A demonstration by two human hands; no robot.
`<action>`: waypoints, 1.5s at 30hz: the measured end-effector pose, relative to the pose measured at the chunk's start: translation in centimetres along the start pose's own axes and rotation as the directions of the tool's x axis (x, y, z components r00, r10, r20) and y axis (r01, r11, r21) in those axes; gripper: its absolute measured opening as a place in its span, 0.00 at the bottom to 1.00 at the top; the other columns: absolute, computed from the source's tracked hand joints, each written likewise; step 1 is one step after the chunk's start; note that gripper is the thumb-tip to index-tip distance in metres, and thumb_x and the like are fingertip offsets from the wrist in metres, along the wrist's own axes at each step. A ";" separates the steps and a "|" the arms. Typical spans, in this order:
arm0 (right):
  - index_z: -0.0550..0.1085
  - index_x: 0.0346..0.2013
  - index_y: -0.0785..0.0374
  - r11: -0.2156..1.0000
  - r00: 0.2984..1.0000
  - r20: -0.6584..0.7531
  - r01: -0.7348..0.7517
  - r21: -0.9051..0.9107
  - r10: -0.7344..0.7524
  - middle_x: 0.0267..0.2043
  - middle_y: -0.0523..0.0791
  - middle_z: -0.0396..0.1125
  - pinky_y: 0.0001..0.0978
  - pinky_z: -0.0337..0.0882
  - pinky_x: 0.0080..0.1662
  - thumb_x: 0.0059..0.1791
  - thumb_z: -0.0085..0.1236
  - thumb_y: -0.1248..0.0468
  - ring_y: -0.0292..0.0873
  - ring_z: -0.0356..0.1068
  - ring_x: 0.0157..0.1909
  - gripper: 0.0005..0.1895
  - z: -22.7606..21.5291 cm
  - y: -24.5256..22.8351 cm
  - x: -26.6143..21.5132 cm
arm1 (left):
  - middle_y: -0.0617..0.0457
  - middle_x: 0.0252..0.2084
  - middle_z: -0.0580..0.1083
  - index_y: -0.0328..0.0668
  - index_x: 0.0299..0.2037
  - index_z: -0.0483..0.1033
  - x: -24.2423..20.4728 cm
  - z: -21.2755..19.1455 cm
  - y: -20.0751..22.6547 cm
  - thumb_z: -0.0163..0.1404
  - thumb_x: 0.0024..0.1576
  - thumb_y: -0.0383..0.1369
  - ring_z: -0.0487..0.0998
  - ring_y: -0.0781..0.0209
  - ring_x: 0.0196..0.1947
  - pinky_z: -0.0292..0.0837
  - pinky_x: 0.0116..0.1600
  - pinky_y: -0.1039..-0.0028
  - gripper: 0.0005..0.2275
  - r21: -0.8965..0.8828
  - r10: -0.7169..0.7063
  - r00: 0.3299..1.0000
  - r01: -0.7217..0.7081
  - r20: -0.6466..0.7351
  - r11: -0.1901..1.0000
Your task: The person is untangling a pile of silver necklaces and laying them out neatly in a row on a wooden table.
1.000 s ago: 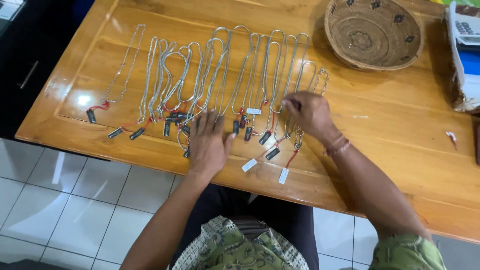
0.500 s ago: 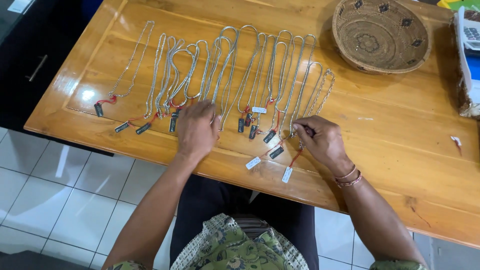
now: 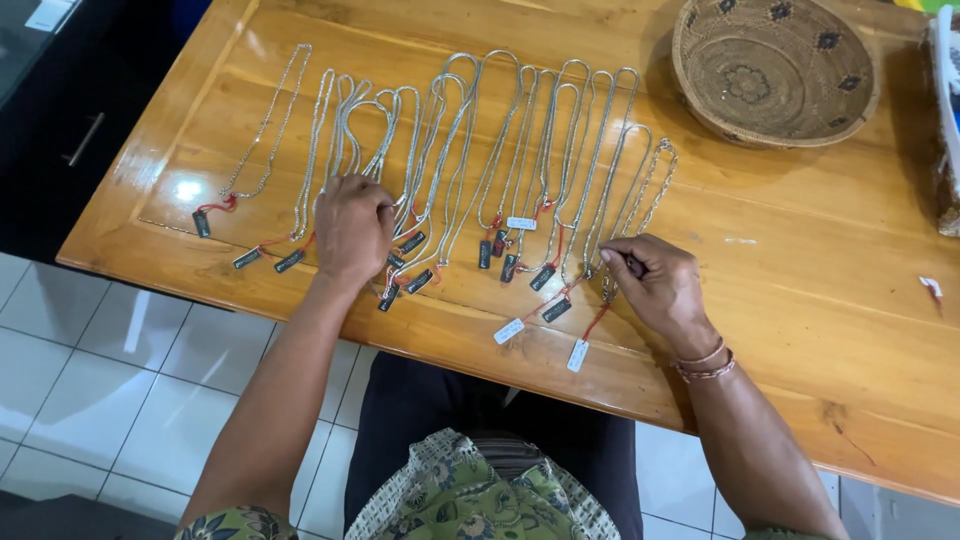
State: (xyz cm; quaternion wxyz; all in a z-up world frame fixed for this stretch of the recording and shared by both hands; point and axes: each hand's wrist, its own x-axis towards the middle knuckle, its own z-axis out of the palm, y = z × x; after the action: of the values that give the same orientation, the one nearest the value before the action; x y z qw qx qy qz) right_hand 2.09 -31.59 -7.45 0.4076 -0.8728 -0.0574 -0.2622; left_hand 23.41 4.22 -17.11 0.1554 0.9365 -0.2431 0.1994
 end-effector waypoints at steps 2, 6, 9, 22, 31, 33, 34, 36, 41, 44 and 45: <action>0.82 0.35 0.61 1.000 1.000 0.025 -0.004 -0.016 0.005 0.17 0.45 0.63 0.31 0.65 0.29 0.51 0.63 0.70 0.41 0.62 0.20 0.03 -0.2 -0.2 0.0 | 0.54 0.41 0.74 0.50 0.34 0.83 0.1 -1.2 0.5 0.59 0.54 0.31 0.73 0.53 0.49 0.72 0.48 0.62 0.02 -0.018 0.025 1.000 -0.025 0.013 1.000; 0.82 0.36 0.62 0.998 0.998 0.064 -0.009 -0.064 0.013 0.18 0.48 0.63 0.34 0.65 0.29 0.51 0.63 0.70 0.44 0.63 0.21 0.02 -0.3 -0.2 0.2 | 0.53 0.37 0.76 0.47 0.34 0.83 0.3 -2.8 1.1 0.59 0.55 0.29 0.75 0.53 0.48 0.73 0.48 0.63 0.01 -0.043 0.067 0.997 -0.066 0.031 0.997; 0.82 0.36 0.64 0.999 0.997 0.078 -0.008 -0.047 0.012 0.18 0.48 0.63 0.34 0.65 0.29 0.51 0.62 0.70 0.44 0.62 0.20 0.02 -0.5 -0.1 0.2 | 0.56 0.34 0.77 0.51 0.37 0.83 0.7 -3.9 1.8 0.55 0.59 0.31 0.76 0.56 0.46 0.73 0.50 0.66 0.03 -0.044 0.026 0.997 -0.023 0.072 0.999; 0.82 0.37 0.59 0.997 0.999 0.009 -0.033 -0.072 0.034 0.19 0.46 0.62 0.31 0.68 0.31 0.51 0.64 0.68 0.43 0.66 0.22 0.02 -0.9 1.0 -0.1 | 0.50 0.36 0.78 0.47 0.41 0.83 11.1 2.7 0.2 0.59 0.56 0.30 0.78 0.45 0.44 0.76 0.50 0.55 0.05 -0.203 -0.072 0.996 0.080 0.044 0.976; 0.80 0.42 0.64 0.973 0.996 0.064 0.079 -0.217 -0.067 0.34 0.45 0.74 0.32 0.71 0.37 0.55 0.58 0.65 0.41 0.72 0.32 0.06 -2.1 1.9 -0.1 | 0.50 0.32 0.81 0.44 0.31 0.85 18.0 5.3 2.9 0.54 0.53 0.24 0.81 0.49 0.30 0.76 0.27 0.59 0.06 -0.253 -0.127 0.992 0.124 0.002 0.960; 0.80 0.41 0.64 0.973 0.997 0.045 0.071 -0.218 -0.062 0.33 0.45 0.73 0.31 0.69 0.36 0.54 0.59 0.66 0.40 0.70 0.30 0.05 -2.2 1.8 0.0 | 0.43 0.38 0.78 0.41 0.37 0.84 18.9 5.8 3.5 0.61 0.60 0.38 0.79 0.42 0.35 0.74 0.34 0.51 0.09 -0.190 -0.162 0.986 0.165 0.029 0.968; 0.80 0.41 0.64 0.973 0.997 0.043 0.068 -0.221 -0.060 0.33 0.45 0.73 0.31 0.69 0.36 0.54 0.59 0.66 0.40 0.70 0.30 0.05 -2.3 1.7 0.0 | 0.43 0.38 0.78 0.41 0.37 0.84 19.2 5.5 4.3 0.61 0.60 0.38 0.79 0.42 0.35 0.74 0.34 0.51 0.09 -0.192 -0.159 0.987 0.162 0.031 0.968; 0.80 0.41 0.65 0.970 0.994 0.051 0.106 -0.217 -0.097 0.36 0.47 0.75 0.31 0.72 0.37 0.54 0.58 0.66 0.42 0.73 0.33 0.06 -2.5 1.6 0.2 | 0.45 0.41 0.77 0.42 0.36 0.81 19.8 4.7 5.7 0.59 0.61 0.36 0.79 0.43 0.38 0.75 0.39 0.50 0.07 -0.186 -0.287 0.933 0.329 0.218 0.926; 0.79 0.41 0.65 0.972 0.994 0.059 0.104 -0.211 -0.093 0.35 0.46 0.74 0.31 0.71 0.37 0.54 0.58 0.67 0.42 0.71 0.33 0.05 -2.6 1.6 0.3 | 0.55 0.36 0.78 0.53 0.33 0.78 21.2 7.3 5.2 0.53 0.59 0.29 0.78 0.51 0.37 0.73 0.39 0.57 0.04 -0.160 -0.434 0.872 0.473 0.225 0.866; 0.79 0.40 0.64 0.973 0.993 0.062 0.114 -0.202 -0.103 0.36 0.46 0.75 0.31 0.71 0.37 0.54 0.58 0.67 0.42 0.73 0.33 0.04 -2.5 1.5 0.1 | 0.55 0.34 0.76 0.51 0.29 0.75 20.6 7.9 5.2 0.52 0.55 0.23 0.77 0.54 0.33 0.72 0.36 0.60 0.07 -0.297 -0.282 0.954 0.300 0.102 0.907; 0.79 0.40 0.64 0.973 0.993 0.056 0.113 -0.202 -0.104 0.34 0.46 0.74 0.31 0.69 0.35 0.54 0.58 0.67 0.42 0.71 0.31 0.04 -2.4 1.5 0.1 | 0.53 0.33 0.76 0.48 0.29 0.76 20.4 8.1 5.1 0.51 0.52 0.21 0.77 0.53 0.32 0.71 0.34 0.60 0.07 -0.397 -0.116 0.993 0.104 -0.006 0.912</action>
State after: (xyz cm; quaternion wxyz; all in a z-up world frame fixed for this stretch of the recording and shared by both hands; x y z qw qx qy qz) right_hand 1.62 -34.40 -7.16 0.2994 -0.9113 -0.0870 -0.2688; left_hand 39.60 -11.20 -14.04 0.3562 0.8948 -0.2229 0.1509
